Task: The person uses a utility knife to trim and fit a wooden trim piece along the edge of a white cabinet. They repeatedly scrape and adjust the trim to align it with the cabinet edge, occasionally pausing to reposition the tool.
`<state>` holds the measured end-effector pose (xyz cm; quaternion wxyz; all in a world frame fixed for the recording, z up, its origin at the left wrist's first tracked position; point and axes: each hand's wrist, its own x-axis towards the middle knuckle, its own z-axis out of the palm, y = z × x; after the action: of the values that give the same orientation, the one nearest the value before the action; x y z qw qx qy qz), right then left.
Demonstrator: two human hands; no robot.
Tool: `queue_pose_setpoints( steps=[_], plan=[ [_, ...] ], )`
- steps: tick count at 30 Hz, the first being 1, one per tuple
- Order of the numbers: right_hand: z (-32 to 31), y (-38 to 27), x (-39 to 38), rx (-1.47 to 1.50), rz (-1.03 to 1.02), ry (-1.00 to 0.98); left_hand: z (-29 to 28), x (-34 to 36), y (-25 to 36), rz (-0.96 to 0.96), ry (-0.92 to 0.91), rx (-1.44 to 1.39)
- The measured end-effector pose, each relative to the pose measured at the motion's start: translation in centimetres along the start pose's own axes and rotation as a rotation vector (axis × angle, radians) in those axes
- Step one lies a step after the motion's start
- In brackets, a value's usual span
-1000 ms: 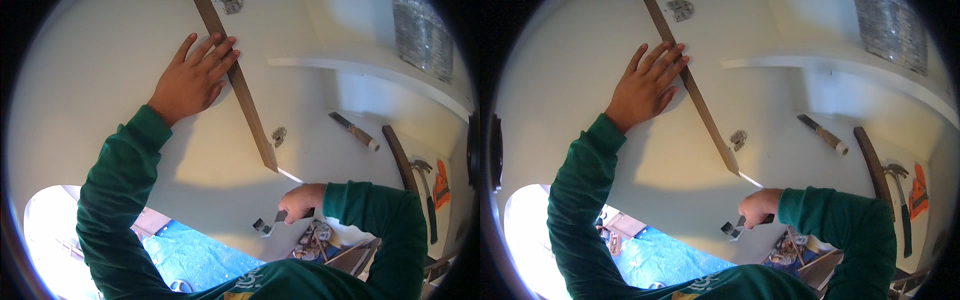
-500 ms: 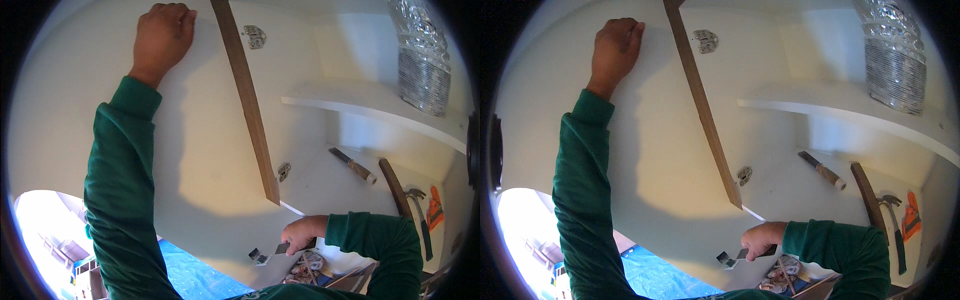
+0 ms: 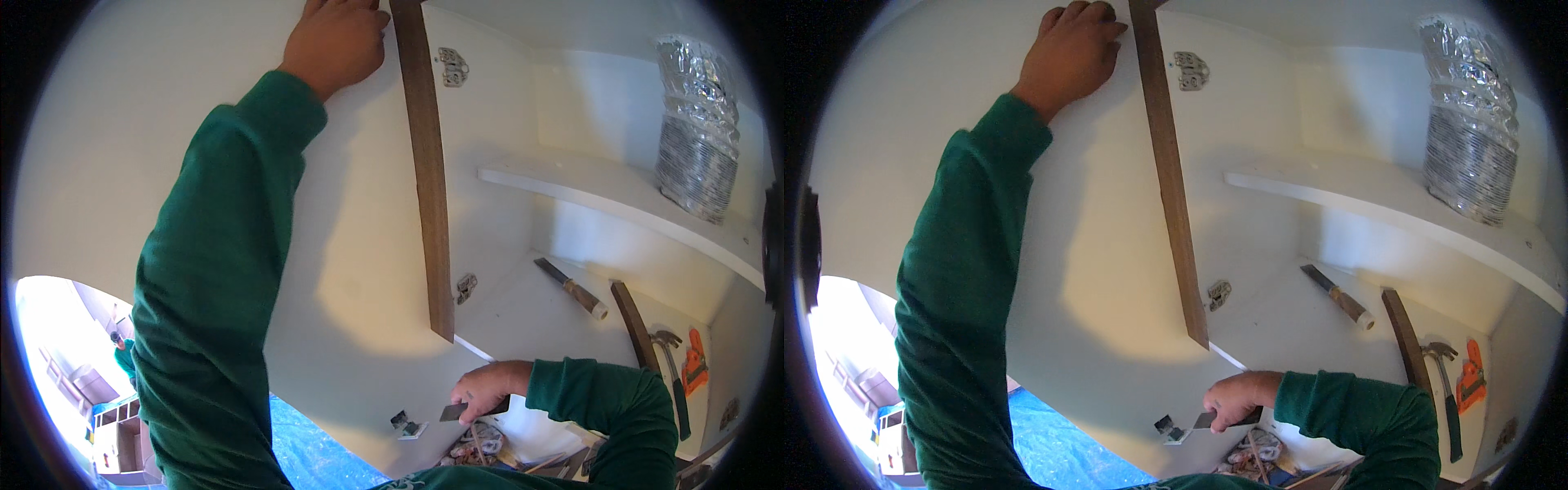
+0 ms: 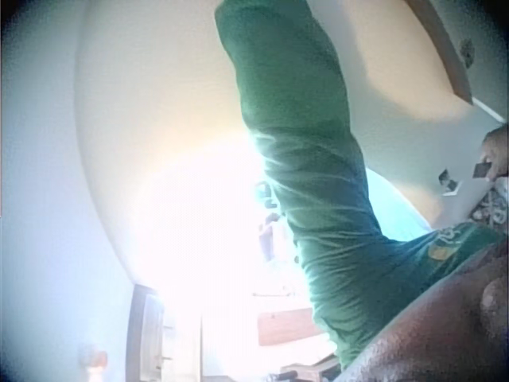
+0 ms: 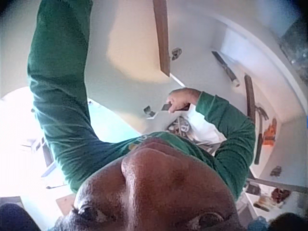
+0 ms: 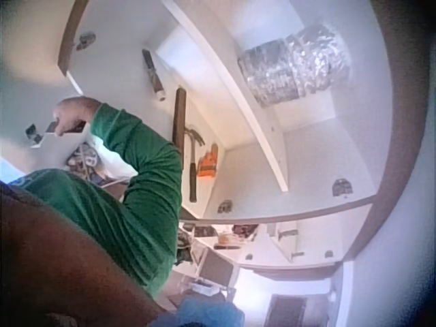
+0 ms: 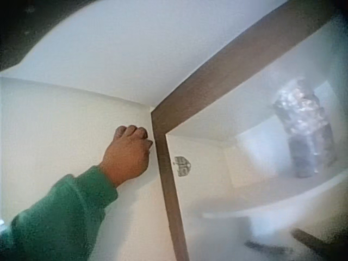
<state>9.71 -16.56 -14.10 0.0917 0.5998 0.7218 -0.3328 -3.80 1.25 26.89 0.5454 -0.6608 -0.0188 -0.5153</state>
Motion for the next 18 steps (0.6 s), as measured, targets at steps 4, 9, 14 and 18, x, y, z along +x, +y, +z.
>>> queue_pose_setpoints(
  steps=[4, 9, 14, 18],
  plan=[
    [-0.1, 0.6, 0.7, -0.001, -0.038, -0.085, 1.2, 3.8, -2.3, -0.113, -0.115, 0.023],
    [0.4, 1.0, 0.6, 0.049, -0.123, -0.042, 0.4, 6.5, -4.5, -0.134, -0.206, -0.084],
    [0.0, 0.6, 0.2, 0.155, -0.077, -0.073, 0.6, 6.7, -3.8, -0.160, -0.272, -0.107],
    [0.2, 1.0, 0.5, 0.134, -0.091, -0.059, 1.2, 6.6, -4.0, -0.171, -0.280, -0.177]
  ],
)
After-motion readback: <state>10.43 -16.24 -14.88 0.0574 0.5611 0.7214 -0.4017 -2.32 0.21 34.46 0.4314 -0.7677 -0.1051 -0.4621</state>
